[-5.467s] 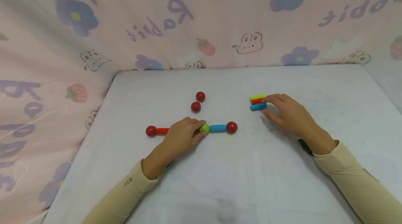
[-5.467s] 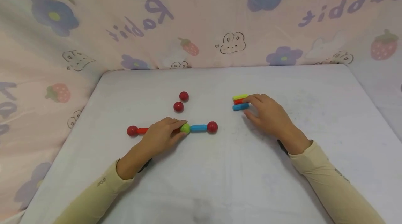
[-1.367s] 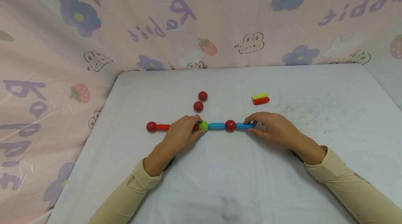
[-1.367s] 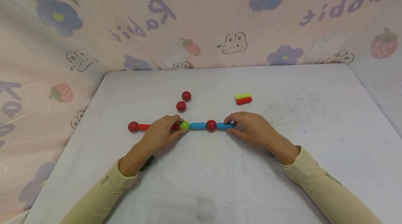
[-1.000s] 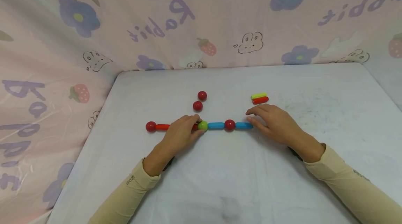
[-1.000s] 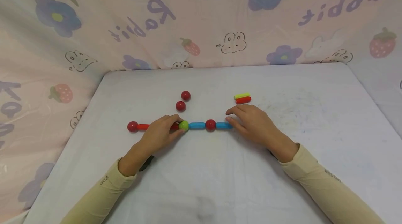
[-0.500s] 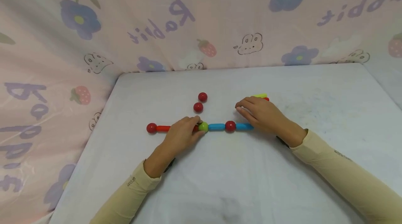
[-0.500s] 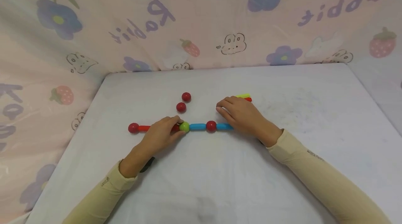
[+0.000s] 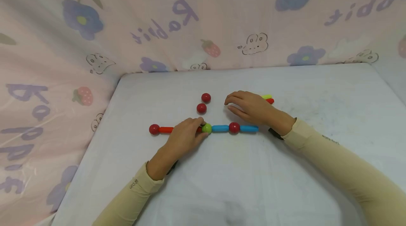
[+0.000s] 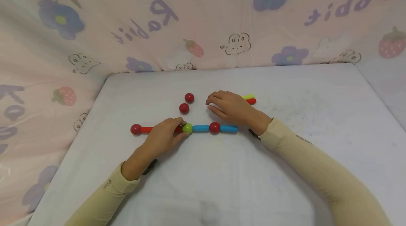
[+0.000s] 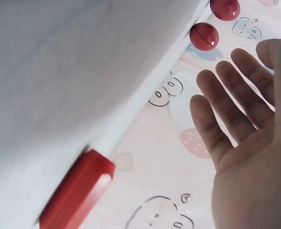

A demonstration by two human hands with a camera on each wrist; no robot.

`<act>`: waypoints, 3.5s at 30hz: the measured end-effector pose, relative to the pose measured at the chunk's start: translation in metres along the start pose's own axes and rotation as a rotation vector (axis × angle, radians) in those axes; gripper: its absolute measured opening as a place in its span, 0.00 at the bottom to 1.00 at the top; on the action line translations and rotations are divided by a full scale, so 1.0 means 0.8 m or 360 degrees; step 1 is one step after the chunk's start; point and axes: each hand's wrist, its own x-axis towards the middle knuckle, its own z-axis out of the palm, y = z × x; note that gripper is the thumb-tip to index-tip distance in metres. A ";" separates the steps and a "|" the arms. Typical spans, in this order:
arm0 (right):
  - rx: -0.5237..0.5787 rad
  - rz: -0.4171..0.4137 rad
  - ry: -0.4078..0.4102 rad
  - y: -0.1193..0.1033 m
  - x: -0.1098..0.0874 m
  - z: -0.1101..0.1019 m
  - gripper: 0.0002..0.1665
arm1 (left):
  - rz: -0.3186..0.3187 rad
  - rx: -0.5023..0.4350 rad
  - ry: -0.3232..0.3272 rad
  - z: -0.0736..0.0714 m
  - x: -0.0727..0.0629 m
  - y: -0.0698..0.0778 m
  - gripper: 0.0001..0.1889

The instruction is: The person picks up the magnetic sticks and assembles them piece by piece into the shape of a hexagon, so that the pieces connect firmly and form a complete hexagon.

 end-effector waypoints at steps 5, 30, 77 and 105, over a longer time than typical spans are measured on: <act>0.0025 0.0076 -0.0056 0.003 0.018 0.001 0.14 | -0.0016 0.0001 0.0003 -0.005 0.000 0.001 0.18; 0.0166 0.0169 -0.0427 -0.009 0.090 0.043 0.34 | 0.0045 -0.0010 0.0039 0.000 0.000 0.000 0.18; 0.0048 0.0187 -0.0368 -0.001 0.074 0.029 0.27 | 0.0135 -0.0059 -0.0040 -0.003 0.002 -0.009 0.15; -0.0079 0.0319 -0.0179 0.020 -0.024 -0.012 0.27 | 0.0120 0.0007 0.0025 -0.001 -0.002 -0.005 0.13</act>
